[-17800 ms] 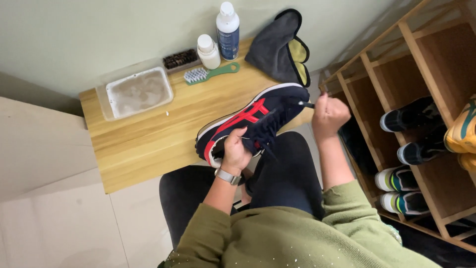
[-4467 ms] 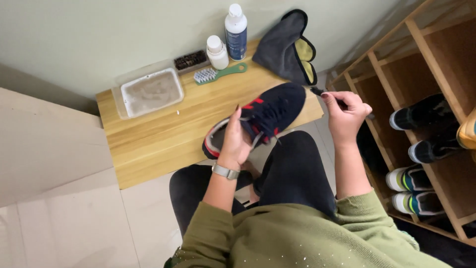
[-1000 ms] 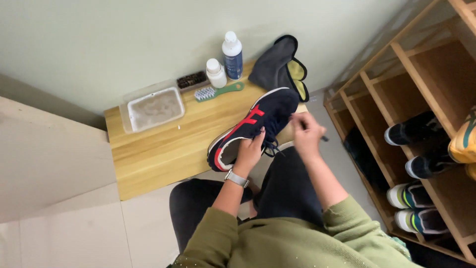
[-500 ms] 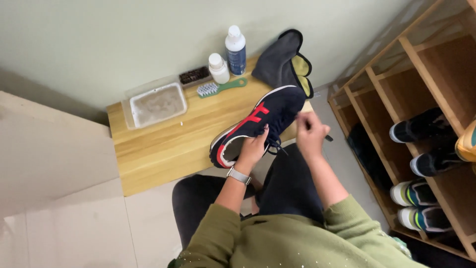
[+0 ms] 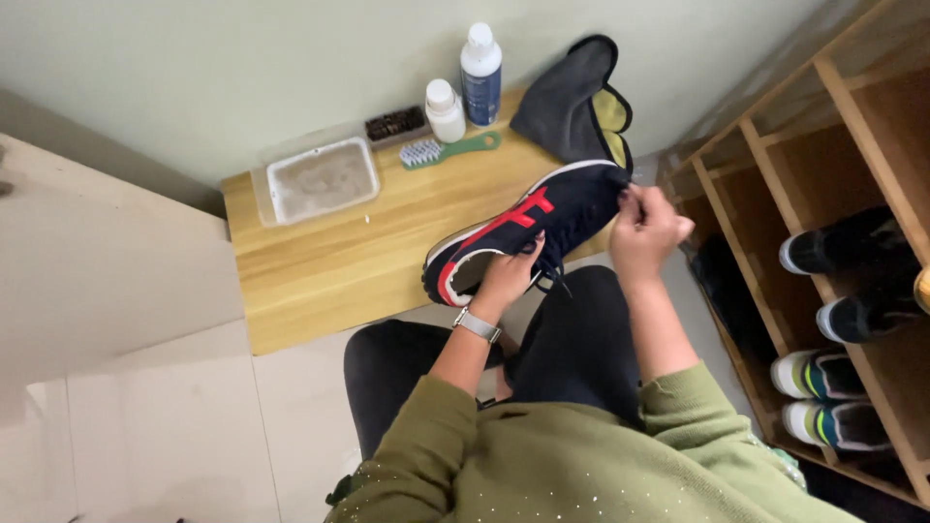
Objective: The person cleans a black and red sneaker using a brush and a cleaning solution. They dip the brush into a container of soapy water and scrub the shoe's upper, laces, and sole. The person rotates the shoe to access different areas and continues scrubbing throughout the video.
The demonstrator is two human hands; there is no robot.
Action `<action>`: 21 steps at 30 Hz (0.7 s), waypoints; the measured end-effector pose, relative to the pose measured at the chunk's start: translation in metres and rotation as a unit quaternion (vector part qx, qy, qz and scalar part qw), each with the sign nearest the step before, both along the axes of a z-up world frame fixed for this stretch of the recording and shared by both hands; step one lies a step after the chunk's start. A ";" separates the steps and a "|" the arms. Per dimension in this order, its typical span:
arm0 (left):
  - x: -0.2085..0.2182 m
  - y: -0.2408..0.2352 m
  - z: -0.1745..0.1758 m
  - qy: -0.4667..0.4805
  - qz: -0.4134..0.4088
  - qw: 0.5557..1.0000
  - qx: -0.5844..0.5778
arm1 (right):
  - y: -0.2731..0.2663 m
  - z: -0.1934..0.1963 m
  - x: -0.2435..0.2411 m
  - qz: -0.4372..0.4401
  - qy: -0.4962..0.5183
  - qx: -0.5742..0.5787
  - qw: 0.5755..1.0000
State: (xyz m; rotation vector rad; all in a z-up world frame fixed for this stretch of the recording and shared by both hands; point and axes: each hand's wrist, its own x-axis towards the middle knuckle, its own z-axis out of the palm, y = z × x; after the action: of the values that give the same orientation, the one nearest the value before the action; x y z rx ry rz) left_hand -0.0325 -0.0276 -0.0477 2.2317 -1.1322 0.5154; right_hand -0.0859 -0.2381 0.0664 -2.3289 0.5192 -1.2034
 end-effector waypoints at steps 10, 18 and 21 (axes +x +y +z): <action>0.003 -0.004 0.021 0.020 0.016 1.000 -0.013 | 0.011 -0.019 -0.010 0.056 0.011 0.038 0.998; -0.005 -0.006 0.053 0.526 0.050 0.763 -0.373 | 0.015 -0.030 -0.003 0.072 0.036 0.026 0.996; -0.011 -0.005 0.091 0.537 0.069 0.751 -0.377 | -0.008 -0.004 -0.007 0.021 0.005 0.029 0.999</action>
State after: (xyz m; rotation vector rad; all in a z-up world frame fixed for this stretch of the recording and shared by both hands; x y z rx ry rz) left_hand -0.0437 -0.0324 0.0438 1.4270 -0.0713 -0.2716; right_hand -0.0925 -0.2459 0.0621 -2.2878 0.5002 -1.1433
